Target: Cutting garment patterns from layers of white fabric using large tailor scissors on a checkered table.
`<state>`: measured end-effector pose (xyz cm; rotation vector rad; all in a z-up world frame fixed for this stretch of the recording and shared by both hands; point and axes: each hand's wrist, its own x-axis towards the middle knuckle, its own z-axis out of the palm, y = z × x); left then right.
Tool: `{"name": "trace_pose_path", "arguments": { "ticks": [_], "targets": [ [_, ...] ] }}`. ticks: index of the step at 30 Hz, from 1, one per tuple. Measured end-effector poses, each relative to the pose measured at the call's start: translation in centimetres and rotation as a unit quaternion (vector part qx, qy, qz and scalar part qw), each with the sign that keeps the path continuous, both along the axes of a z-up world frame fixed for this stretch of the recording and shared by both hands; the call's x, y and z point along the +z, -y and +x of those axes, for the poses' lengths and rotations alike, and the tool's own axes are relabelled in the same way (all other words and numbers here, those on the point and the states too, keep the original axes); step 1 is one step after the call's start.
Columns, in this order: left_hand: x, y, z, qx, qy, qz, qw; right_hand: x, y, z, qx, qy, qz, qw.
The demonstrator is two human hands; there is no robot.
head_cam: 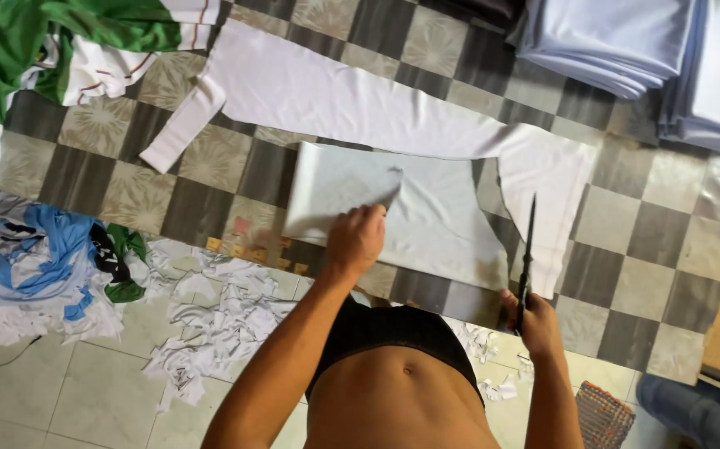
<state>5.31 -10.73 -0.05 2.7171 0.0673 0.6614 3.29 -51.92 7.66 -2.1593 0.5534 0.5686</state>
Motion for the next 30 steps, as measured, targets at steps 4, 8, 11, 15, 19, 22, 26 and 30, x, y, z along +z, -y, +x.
{"name": "trace_pose_path", "arguments": {
  "ticks": [4,8,11,15,19,22,26,30],
  "targets": [
    [-2.3,5.4,-1.2,-0.032,-0.034,-0.006,0.999,-1.0,1.8,-0.1,0.014,-0.027,-0.001,1.0],
    [0.8,8.3,-2.0,-0.032,-0.078,-0.056,0.995,-1.1,2.0,0.7,0.025,-0.041,0.029,0.998],
    [3.7,9.2,-1.2,0.03,-0.114,-0.159,0.98,-0.3,1.5,0.9,0.032,-0.052,0.046,0.997],
    [6.6,9.8,-0.3,0.028,-0.193,-0.319,0.928,1.0,1.0,1.4,0.031,-0.06,0.076,0.995],
    [7.1,2.5,-1.7,0.076,-0.068,-0.324,0.94,0.8,1.5,1.7,0.018,-0.068,0.11,0.991],
    [4.6,-3.9,-3.8,0.357,-0.158,-0.1,0.915,2.2,1.2,1.9,0.015,-0.066,0.117,0.991],
    [-0.7,-6.9,-5.8,0.339,-0.2,-0.11,0.913,1.8,1.3,1.9,0.015,-0.076,0.126,0.989],
    [0.9,-6.3,-5.9,0.374,-0.155,-0.201,0.892,0.5,1.6,2.1,-0.014,-0.075,0.162,0.984]
  ]
}}
